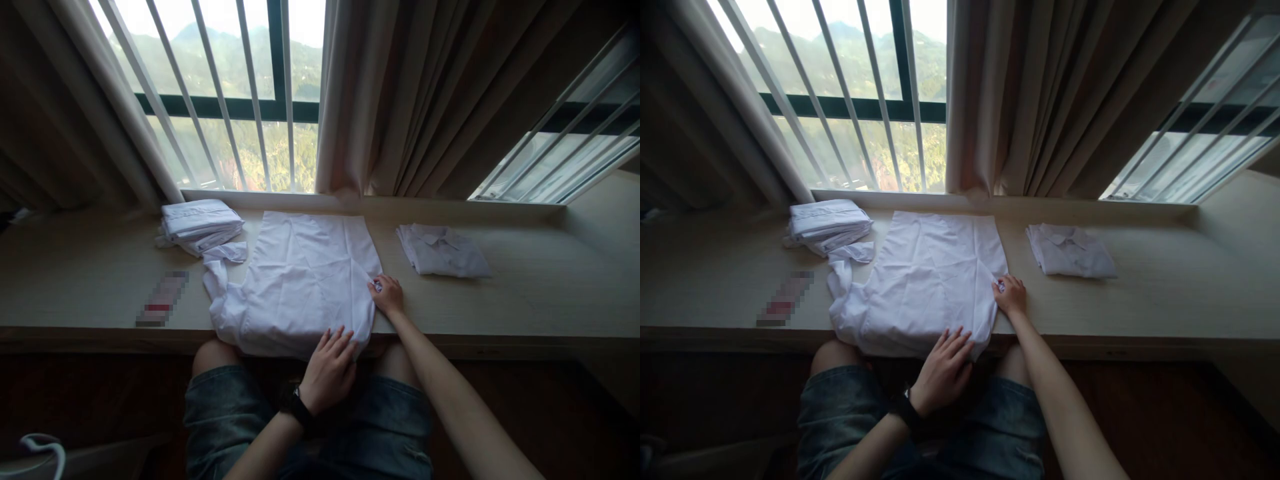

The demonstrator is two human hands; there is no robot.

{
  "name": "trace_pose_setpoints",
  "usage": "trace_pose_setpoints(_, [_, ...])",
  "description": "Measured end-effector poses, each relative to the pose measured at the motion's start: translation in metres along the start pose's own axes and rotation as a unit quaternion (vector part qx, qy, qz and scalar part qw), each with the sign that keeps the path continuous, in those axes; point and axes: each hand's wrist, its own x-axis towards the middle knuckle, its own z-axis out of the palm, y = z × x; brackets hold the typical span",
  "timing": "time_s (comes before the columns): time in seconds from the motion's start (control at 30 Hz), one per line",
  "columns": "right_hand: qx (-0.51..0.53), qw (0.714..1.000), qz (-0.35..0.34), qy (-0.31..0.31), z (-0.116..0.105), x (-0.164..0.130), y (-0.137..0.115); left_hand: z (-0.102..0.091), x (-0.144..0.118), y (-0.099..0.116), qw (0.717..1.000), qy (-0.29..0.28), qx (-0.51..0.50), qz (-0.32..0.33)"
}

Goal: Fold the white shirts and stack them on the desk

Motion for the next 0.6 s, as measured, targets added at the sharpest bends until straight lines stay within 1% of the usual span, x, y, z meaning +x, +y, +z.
trace_pose_setpoints(0.07, [0.01,1.0,-0.005,0.0,0.001,-0.001,0.001,-0.022,-0.019,-0.025,0.993,0.075,0.017,-0.09])
trace_pose_setpoints(0.1, [0.015,1.0,-0.005,0.0,0.001,-0.002,0.001,-0.036,-0.029,-0.042,0.981,0.122,0.033,-0.15])
trace_pose_setpoints(0.13, [0.019,1.0,-0.004,0.002,0.002,-0.002,0.001,-0.05,-0.038,-0.062,0.961,0.17,0.052,-0.214])
trace_pose_setpoints(0.17, [0.02,1.0,-0.003,0.003,0.001,-0.003,0.0,-0.063,-0.047,-0.082,0.934,0.211,0.077,-0.276])
trace_pose_setpoints(0.2, [0.019,1.0,-0.004,0.005,0.001,-0.003,0.0,-0.077,-0.055,-0.102,0.905,0.244,0.106,-0.331])
trace_pose_setpoints(0.23, [0.016,1.0,-0.006,0.005,0.001,-0.004,-0.001,-0.09,-0.06,-0.121,0.88,0.264,0.132,-0.371])
trace_pose_setpoints(0.3, [0.008,1.0,-0.015,0.005,0.0,-0.005,-0.003,-0.111,-0.065,-0.152,0.846,0.276,0.165,-0.425])
trace_pose_setpoints(0.37, [-0.002,1.0,-0.024,-0.001,0.0,-0.007,-0.004,-0.126,-0.062,-0.175,0.825,0.274,0.183,-0.459])
trace_pose_setpoints(0.4, [-0.008,1.0,-0.026,-0.005,0.0,-0.008,-0.004,-0.132,-0.058,-0.184,0.821,0.27,0.186,-0.467])
trace_pose_setpoints(0.47, [-0.022,0.999,-0.03,-0.014,0.001,-0.009,-0.003,-0.143,-0.05,-0.199,0.822,0.257,0.171,-0.479])
trace_pose_setpoints(0.53, [-0.034,0.999,-0.03,-0.016,0.002,-0.009,-0.002,-0.154,-0.045,-0.215,0.821,0.246,0.11,-0.504])
trace_pose_setpoints(0.57, [-0.037,0.999,-0.03,-0.016,0.002,-0.009,-0.001,-0.161,-0.044,-0.224,0.812,0.261,0.048,-0.52])
trace_pose_setpoints(0.6, [-0.038,0.999,-0.031,-0.016,0.003,-0.009,-0.001,-0.168,-0.045,-0.232,0.794,0.292,-0.03,-0.533])
